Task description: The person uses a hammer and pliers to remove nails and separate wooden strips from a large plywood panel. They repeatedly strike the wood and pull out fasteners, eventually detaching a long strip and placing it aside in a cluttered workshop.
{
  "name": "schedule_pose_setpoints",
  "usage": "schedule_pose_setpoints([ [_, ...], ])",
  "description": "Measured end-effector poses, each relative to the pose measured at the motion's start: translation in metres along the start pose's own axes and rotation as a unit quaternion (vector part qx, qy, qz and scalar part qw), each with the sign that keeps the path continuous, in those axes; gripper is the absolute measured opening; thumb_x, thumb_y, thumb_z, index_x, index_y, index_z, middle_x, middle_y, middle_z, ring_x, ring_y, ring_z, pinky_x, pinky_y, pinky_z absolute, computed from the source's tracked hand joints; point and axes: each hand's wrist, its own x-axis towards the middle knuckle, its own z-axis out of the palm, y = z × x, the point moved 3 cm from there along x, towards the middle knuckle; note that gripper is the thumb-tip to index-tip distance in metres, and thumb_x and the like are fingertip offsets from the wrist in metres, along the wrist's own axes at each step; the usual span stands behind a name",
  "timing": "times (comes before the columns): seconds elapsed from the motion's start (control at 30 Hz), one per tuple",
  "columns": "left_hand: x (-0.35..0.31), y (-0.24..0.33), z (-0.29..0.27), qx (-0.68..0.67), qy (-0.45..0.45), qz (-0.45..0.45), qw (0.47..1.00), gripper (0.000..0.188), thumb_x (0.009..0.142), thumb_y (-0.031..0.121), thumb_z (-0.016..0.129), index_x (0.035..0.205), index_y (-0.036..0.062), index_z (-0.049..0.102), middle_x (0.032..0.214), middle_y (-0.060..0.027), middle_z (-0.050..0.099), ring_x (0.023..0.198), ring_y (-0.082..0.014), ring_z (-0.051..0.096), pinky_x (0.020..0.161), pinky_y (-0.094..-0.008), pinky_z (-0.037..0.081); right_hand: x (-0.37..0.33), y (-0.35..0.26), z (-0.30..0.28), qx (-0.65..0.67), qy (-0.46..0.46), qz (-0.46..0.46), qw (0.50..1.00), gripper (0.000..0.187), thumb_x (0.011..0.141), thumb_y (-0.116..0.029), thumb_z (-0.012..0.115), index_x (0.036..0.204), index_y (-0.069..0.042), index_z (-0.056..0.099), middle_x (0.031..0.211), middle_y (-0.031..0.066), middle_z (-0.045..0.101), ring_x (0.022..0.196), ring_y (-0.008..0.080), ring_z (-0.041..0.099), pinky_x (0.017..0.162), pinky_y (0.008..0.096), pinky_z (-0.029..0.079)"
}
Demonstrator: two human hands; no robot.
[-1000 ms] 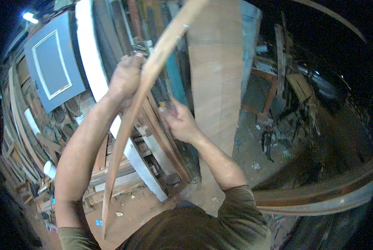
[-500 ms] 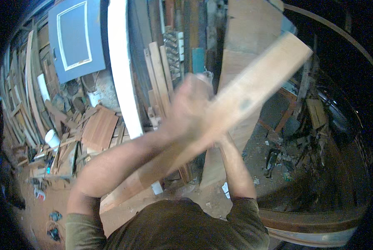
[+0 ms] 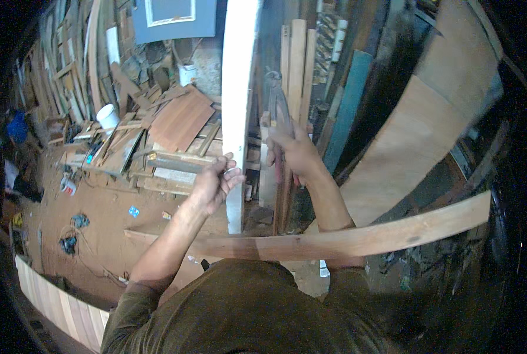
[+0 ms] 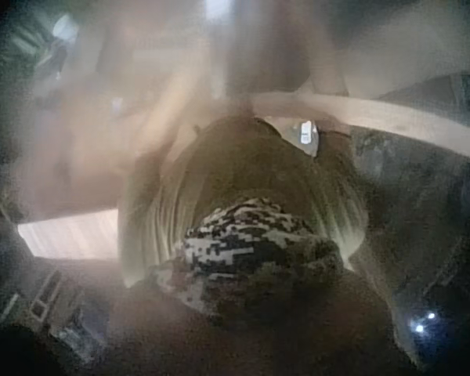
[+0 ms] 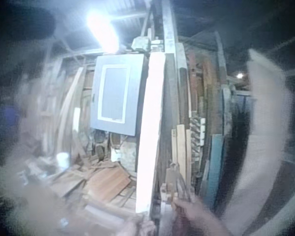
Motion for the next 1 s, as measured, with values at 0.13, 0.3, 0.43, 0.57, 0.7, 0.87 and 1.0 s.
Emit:
schedule_pose_setpoints([
  [0.13, 0.036, 0.016, -0.065, -0.141, 0.019, 0.066, 0.988, 0.034, 0.108, 0.033, 0.035, 0.108, 0.0036, 0.053, 0.091, -0.0068, 0.061, 0.092, -0.0222, 0.063, 0.093, -0.0413, 0.054, 0.008, 0.021, 0.027, -0.151, -0.110, 0.030, 0.982, 0.020, 0.101, -0.022, 0.056, 0.094, -0.003, 0.053, 0.073, 0.0031, 0.057, 0.044, 0.0129, 0.053, 0.033, 0.0262, 0.036],
  [0.3, 0.051, 0.037, -0.052, -0.239, 0.071, 0.132, 0.959, 0.053, 0.108, 0.046, 0.022, 0.114, 0.0008, 0.048, 0.105, -0.0153, 0.057, 0.105, -0.0314, 0.058, 0.097, -0.0477, 0.050, 0.021, 0.033, 0.059, -0.393, -0.202, -0.110, 0.890, 0.027, 0.100, -0.022, 0.058, 0.113, 0.001, 0.058, 0.070, 0.0093, 0.057, 0.059, 0.0205, 0.059, 0.058, 0.0377, 0.047],
  [0.43, 0.063, 0.048, -0.065, -0.286, 0.071, 0.164, 0.942, 0.053, 0.108, 0.043, 0.020, 0.115, -0.0013, 0.048, 0.101, -0.0172, 0.058, 0.100, -0.0329, 0.061, 0.095, -0.0497, 0.052, 0.038, 0.030, 0.077, -0.473, -0.252, -0.074, 0.841, 0.045, 0.096, -0.016, 0.057, 0.140, -0.005, 0.051, 0.076, 0.0162, 0.059, 0.074, 0.0314, 0.061, 0.072, 0.0418, 0.047],
  [0.57, 0.081, 0.063, -0.078, -0.322, 0.079, 0.154, 0.931, 0.050, 0.109, 0.039, 0.022, 0.109, -0.0024, 0.051, 0.097, -0.0179, 0.058, 0.096, -0.0327, 0.062, 0.092, -0.0502, 0.054, 0.068, 0.050, 0.086, -0.485, -0.270, -0.135, 0.821, 0.056, 0.094, -0.013, 0.057, 0.148, -0.008, 0.042, 0.079, 0.0167, 0.058, 0.074, 0.0348, 0.059, 0.071, 0.0430, 0.047],
  [0.7, 0.112, 0.082, -0.108, -0.293, 0.116, 0.130, 0.940, 0.044, 0.109, 0.033, 0.028, 0.106, -0.0008, 0.057, 0.099, -0.0133, 0.061, 0.096, -0.0266, 0.061, 0.096, -0.0445, 0.053, 0.104, 0.064, 0.101, -0.480, -0.272, -0.138, 0.822, 0.059, 0.094, -0.012, 0.057, 0.150, -0.008, 0.039, 0.077, 0.0152, 0.055, 0.072, 0.0314, 0.058, 0.070, 0.0422, 0.046],
  [0.87, 0.194, 0.089, -0.222, -0.254, 0.213, 0.072, 0.941, 0.032, 0.104, 0.028, 0.042, 0.118, 0.0007, 0.052, 0.100, -0.0100, 0.057, 0.094, -0.0251, 0.059, 0.093, -0.0408, 0.051, 0.162, 0.063, 0.124, -0.419, -0.324, 0.072, 0.845, 0.057, 0.097, -0.015, 0.056, 0.150, -0.007, 0.038, 0.094, 0.0166, 0.059, 0.089, 0.0248, 0.059, 0.082, 0.0383, 0.049],
  [1.0, 0.284, 0.101, -0.335, -0.190, 0.296, 0.013, 0.936, 0.031, 0.100, 0.022, 0.044, 0.121, 0.0003, 0.051, 0.099, -0.0113, 0.056, 0.091, -0.0253, 0.059, 0.084, -0.0406, 0.055, 0.191, 0.096, 0.119, -0.247, -0.239, 0.200, 0.918, 0.043, 0.099, -0.014, 0.058, 0.140, -0.005, 0.047, 0.091, 0.0044, 0.057, 0.085, 0.0148, 0.059, 0.074, 0.0307, 0.050],
])
